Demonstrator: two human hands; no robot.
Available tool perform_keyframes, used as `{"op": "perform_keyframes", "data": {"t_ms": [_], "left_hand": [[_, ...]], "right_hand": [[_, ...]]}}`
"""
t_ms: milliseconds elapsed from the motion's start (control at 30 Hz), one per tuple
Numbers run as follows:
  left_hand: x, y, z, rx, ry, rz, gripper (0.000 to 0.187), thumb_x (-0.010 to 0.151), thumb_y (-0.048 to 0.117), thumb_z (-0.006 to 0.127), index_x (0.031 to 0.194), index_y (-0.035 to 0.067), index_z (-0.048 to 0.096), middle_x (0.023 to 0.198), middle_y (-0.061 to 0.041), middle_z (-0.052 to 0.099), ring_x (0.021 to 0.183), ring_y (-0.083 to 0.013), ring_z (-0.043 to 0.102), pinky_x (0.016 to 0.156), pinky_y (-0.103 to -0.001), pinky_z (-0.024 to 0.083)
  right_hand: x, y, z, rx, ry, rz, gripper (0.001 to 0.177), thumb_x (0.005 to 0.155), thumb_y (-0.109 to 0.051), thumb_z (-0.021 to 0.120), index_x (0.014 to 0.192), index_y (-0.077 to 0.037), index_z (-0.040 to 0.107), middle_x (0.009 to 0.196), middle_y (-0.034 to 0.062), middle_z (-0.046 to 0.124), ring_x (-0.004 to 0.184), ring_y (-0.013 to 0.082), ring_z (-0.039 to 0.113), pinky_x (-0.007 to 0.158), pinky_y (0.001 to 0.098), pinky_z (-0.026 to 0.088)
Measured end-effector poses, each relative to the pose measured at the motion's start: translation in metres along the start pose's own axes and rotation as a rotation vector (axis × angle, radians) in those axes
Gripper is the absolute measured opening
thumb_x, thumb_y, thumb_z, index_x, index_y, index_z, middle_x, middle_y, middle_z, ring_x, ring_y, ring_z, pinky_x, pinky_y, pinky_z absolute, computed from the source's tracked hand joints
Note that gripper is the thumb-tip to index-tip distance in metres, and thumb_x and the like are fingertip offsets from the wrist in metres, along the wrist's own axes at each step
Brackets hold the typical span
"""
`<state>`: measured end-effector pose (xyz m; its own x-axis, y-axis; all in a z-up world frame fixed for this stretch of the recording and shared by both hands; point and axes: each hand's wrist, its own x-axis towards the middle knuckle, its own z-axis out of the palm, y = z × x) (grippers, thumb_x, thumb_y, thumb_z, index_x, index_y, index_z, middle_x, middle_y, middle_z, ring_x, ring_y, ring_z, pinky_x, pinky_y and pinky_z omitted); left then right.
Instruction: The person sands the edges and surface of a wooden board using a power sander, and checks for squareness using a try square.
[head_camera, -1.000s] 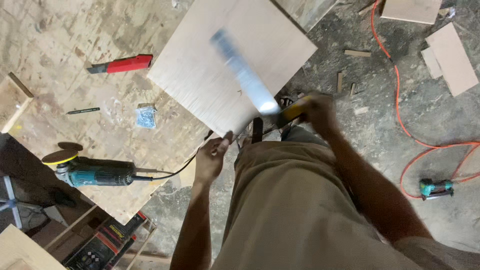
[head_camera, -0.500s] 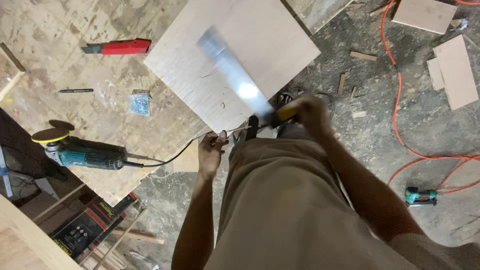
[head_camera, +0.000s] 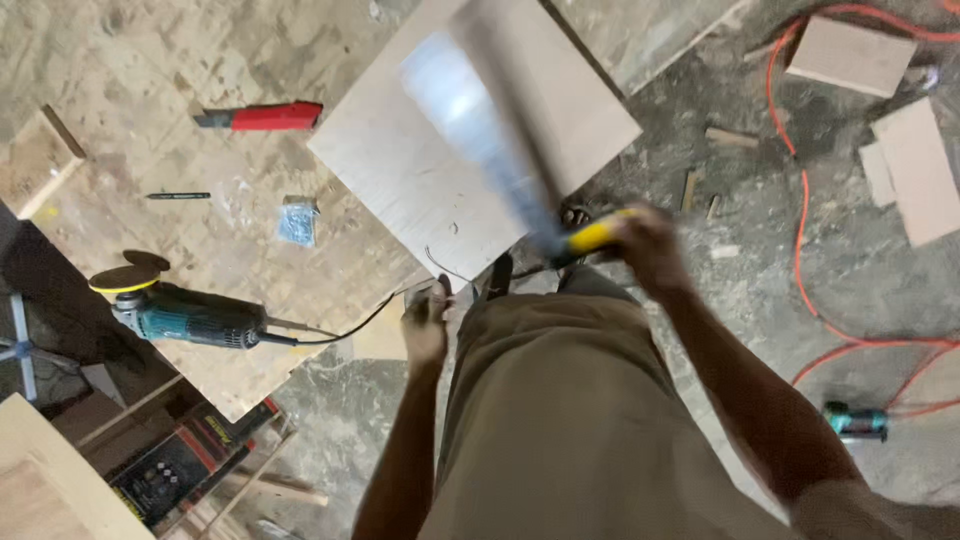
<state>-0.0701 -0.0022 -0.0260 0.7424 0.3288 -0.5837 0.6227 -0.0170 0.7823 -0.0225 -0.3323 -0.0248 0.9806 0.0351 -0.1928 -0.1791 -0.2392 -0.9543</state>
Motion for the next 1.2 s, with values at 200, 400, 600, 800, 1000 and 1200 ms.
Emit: {"op": "perform_keyframes", "data": {"t_ms": [200, 400, 600, 800, 1000, 1200], "left_hand": [[0.004, 0.062, 0.043, 0.645, 0.292, 0.96, 0.057, 0.105, 0.044, 0.034, 0.135, -0.003, 0.039, 0.13, -0.026, 0.052, 0.103, -0.0345, 0.066, 0.077, -0.039, 0.058], [-0.021, 0.057, 0.102, 0.79, -0.797, 0.095, 0.072, 0.091, 0.053, 0.026, 0.14, 0.0, 0.029, 0.101, -0.013, 0.059, 0.088, -0.0243, 0.052, 0.076, -0.043, 0.036], [-0.046, 0.035, 0.07, 0.456, -0.38, 0.728, 0.03, 0.098, 0.026, 0.053, 0.123, 0.014, 0.064, 0.123, -0.009, 0.064, 0.11, -0.0232, 0.063, 0.089, -0.034, 0.055], [-0.066, 0.016, 0.041, 1.02, 0.116, 0.795, 0.049, 0.097, 0.044, 0.046, 0.139, 0.021, 0.054, 0.104, -0.009, 0.051, 0.117, -0.0318, 0.049, 0.095, -0.057, 0.039], [-0.057, -0.062, 0.026, 0.759, 0.044, 0.241, 0.023, 0.088, 0.047, 0.059, 0.1, 0.029, 0.067, 0.078, -0.001, 0.067, 0.085, -0.0303, 0.066, 0.088, -0.049, 0.047], [-0.042, 0.012, 0.079, -0.327, -0.305, -0.214, 0.068, 0.086, 0.016, 0.069, 0.146, 0.002, 0.04, 0.149, -0.026, 0.039, 0.138, -0.0472, 0.033, 0.107, -0.057, 0.035]], "right_hand": [[-0.022, 0.049, -0.108, 0.76, 0.431, 0.166, 0.014, 0.097, -0.026, 0.067, 0.101, -0.02, 0.055, 0.091, 0.0004, 0.062, 0.066, 0.0109, 0.058, 0.052, 0.0193, 0.047], [-0.02, 0.058, -0.11, 0.626, 0.399, 0.183, 0.021, 0.101, -0.024, 0.064, 0.09, -0.019, 0.047, 0.075, -0.0026, 0.05, 0.052, 0.0087, 0.05, 0.044, 0.0172, 0.042], [-0.027, 0.05, -0.078, 0.649, 0.279, 0.239, 0.036, 0.105, -0.019, 0.058, 0.078, -0.025, 0.035, 0.072, -0.0052, 0.038, 0.062, 0.006, 0.043, 0.048, 0.0178, 0.037], [-0.02, 0.106, -0.076, 0.335, 0.261, 0.337, 0.019, 0.103, -0.024, 0.061, 0.106, -0.006, 0.057, 0.085, 0.0136, 0.056, 0.07, 0.0262, 0.065, 0.056, 0.034, 0.061], [-0.014, 0.115, 0.0, -0.376, 0.185, -0.277, 0.024, 0.093, -0.02, 0.065, 0.088, 0.002, 0.056, 0.081, 0.0209, 0.053, 0.068, 0.0343, 0.061, 0.057, 0.0425, 0.055], [-0.015, -0.023, 0.026, 0.365, -0.106, 0.298, 0.02, 0.097, -0.022, 0.062, 0.09, -0.004, 0.059, 0.063, 0.0135, 0.062, 0.056, 0.0206, 0.067, 0.051, 0.0277, 0.055]]}}
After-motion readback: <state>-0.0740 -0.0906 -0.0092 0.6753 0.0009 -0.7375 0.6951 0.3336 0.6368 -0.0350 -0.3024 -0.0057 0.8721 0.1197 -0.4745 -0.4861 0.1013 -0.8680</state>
